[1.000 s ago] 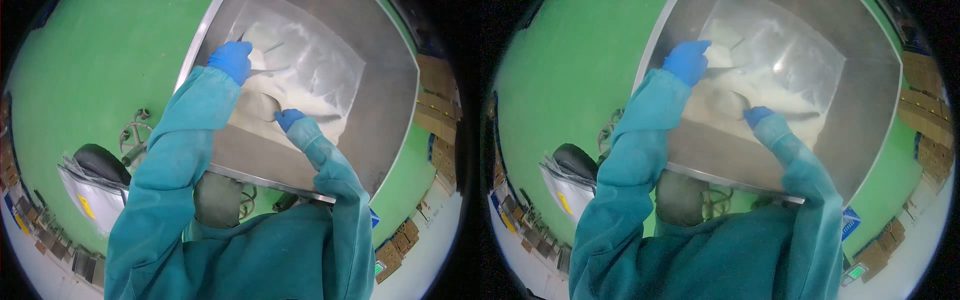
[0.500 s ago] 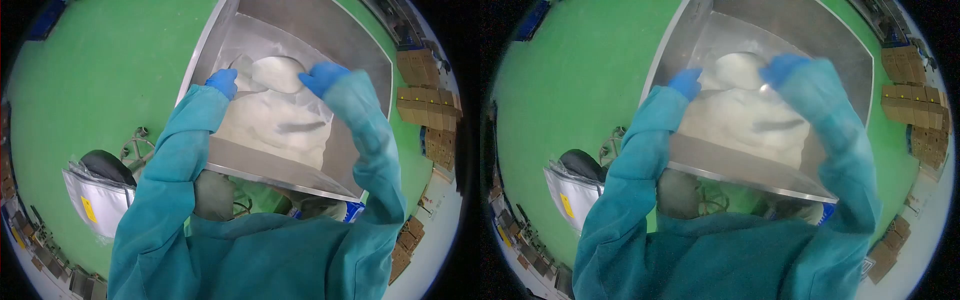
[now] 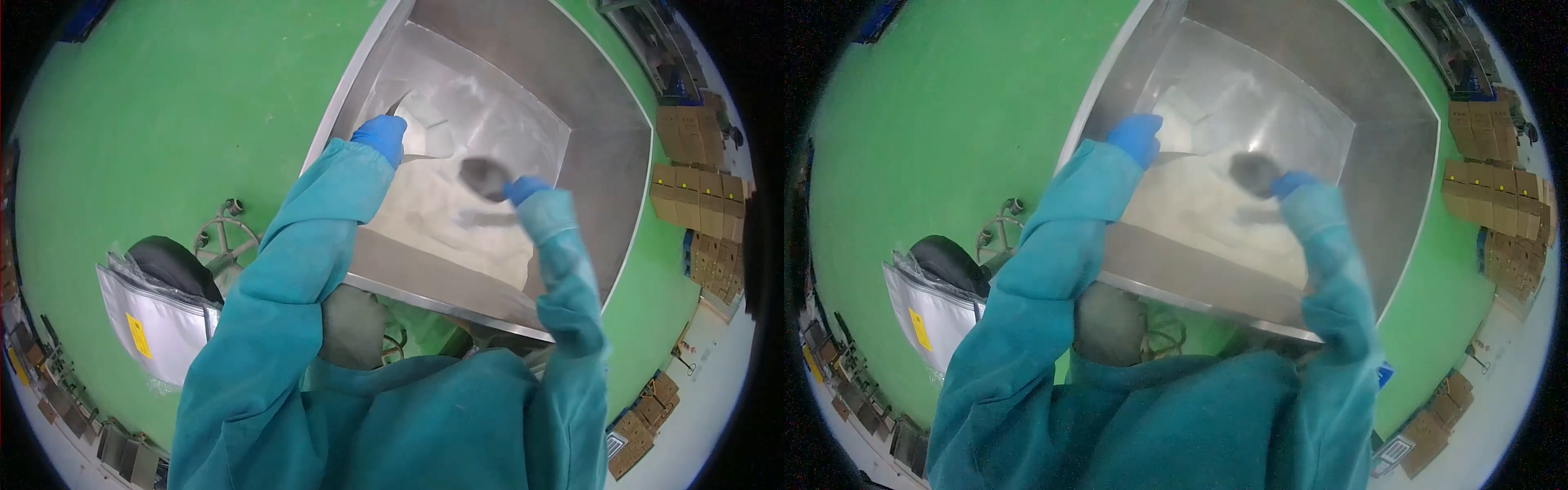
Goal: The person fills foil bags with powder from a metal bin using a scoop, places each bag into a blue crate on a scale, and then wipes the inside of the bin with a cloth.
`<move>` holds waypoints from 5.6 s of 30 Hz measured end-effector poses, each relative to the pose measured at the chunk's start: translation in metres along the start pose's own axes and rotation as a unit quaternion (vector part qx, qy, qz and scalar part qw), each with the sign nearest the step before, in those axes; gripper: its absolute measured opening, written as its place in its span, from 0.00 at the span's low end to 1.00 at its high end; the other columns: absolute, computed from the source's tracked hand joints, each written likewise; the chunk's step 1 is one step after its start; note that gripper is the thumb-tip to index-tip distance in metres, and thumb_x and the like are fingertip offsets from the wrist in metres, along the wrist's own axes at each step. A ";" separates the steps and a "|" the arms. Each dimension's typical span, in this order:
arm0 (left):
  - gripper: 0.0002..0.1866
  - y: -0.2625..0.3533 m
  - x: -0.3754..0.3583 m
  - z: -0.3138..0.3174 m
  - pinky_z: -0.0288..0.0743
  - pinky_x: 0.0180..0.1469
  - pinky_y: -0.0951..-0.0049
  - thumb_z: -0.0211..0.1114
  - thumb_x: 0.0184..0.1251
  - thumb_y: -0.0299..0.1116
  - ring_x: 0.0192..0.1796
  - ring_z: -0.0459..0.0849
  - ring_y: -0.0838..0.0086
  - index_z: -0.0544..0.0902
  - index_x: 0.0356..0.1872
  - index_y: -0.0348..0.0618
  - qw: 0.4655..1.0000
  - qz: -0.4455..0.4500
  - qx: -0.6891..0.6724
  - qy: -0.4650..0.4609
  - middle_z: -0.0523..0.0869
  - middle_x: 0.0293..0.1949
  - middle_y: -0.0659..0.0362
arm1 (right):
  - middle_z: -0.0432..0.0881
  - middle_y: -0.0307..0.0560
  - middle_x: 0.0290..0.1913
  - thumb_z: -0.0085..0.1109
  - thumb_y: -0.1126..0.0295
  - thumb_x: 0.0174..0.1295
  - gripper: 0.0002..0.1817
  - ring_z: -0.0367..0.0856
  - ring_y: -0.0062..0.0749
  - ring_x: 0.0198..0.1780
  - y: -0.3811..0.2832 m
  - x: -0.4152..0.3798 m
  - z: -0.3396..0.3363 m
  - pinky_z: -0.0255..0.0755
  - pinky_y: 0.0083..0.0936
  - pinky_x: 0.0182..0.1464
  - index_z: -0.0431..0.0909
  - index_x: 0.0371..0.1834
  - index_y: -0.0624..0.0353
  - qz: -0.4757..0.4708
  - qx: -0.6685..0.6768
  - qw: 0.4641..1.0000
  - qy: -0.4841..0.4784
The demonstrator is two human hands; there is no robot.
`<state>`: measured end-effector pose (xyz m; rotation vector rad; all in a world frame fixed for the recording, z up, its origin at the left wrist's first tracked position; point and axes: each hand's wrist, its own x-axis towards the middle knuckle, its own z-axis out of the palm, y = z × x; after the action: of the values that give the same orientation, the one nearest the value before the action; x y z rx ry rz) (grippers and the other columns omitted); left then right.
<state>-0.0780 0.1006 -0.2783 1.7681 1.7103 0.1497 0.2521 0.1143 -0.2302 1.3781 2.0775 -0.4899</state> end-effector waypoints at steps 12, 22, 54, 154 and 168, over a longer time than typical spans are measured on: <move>0.07 0.024 -0.019 -0.005 0.76 0.48 0.61 0.60 0.56 0.31 0.40 0.84 0.56 0.87 0.30 0.51 0.992 0.000 0.029 -0.121 0.86 0.34 0.52 | 0.82 0.53 0.46 0.54 0.50 0.60 0.23 0.78 0.46 0.52 -0.095 0.143 0.023 0.71 0.35 0.53 0.81 0.47 0.56 -0.004 0.331 0.938 0.106; 0.07 0.026 -0.126 0.007 0.78 0.41 0.61 0.62 0.49 0.31 0.36 0.85 0.59 0.87 0.28 0.50 0.965 0.132 0.090 -0.210 0.86 0.32 0.52 | 0.81 0.55 0.44 0.51 0.56 0.60 0.17 0.79 0.53 0.46 -0.083 -0.086 0.074 0.71 0.42 0.52 0.80 0.41 0.57 -0.055 0.094 0.994 0.013; 0.23 0.229 -0.319 -0.013 0.69 0.38 0.82 0.57 0.60 0.20 0.31 0.74 0.83 0.75 0.59 0.42 0.924 0.258 -0.281 -0.010 0.75 0.27 0.65 | 0.82 0.55 0.29 0.55 0.57 0.52 0.15 0.81 0.51 0.33 0.044 -0.713 -0.018 0.75 0.42 0.37 0.83 0.29 0.56 0.359 0.083 0.893 0.260; 0.23 0.441 -0.400 0.198 0.78 0.39 0.70 0.57 0.69 0.36 0.49 0.81 0.66 0.67 0.61 0.38 0.820 0.132 -0.391 -0.396 0.76 0.54 0.50 | 0.84 0.50 0.40 0.58 0.66 0.48 0.13 0.82 0.45 0.45 0.139 -0.654 0.311 0.75 0.37 0.46 0.85 0.36 0.54 0.505 0.251 0.780 0.271; 0.38 0.367 -0.280 -0.009 0.62 0.66 0.54 0.44 0.67 0.63 0.63 0.70 0.56 0.65 0.64 0.38 0.635 0.037 -0.745 -0.203 0.73 0.59 0.48 | 0.80 0.54 0.49 0.51 0.47 0.55 0.25 0.77 0.47 0.52 0.027 -0.337 0.059 0.66 0.47 0.57 0.81 0.46 0.53 0.204 0.266 0.841 0.425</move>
<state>0.1906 -0.1256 0.0215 0.4596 0.5916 0.8402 0.3896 -0.1461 -0.0539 2.6850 2.2417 -0.2929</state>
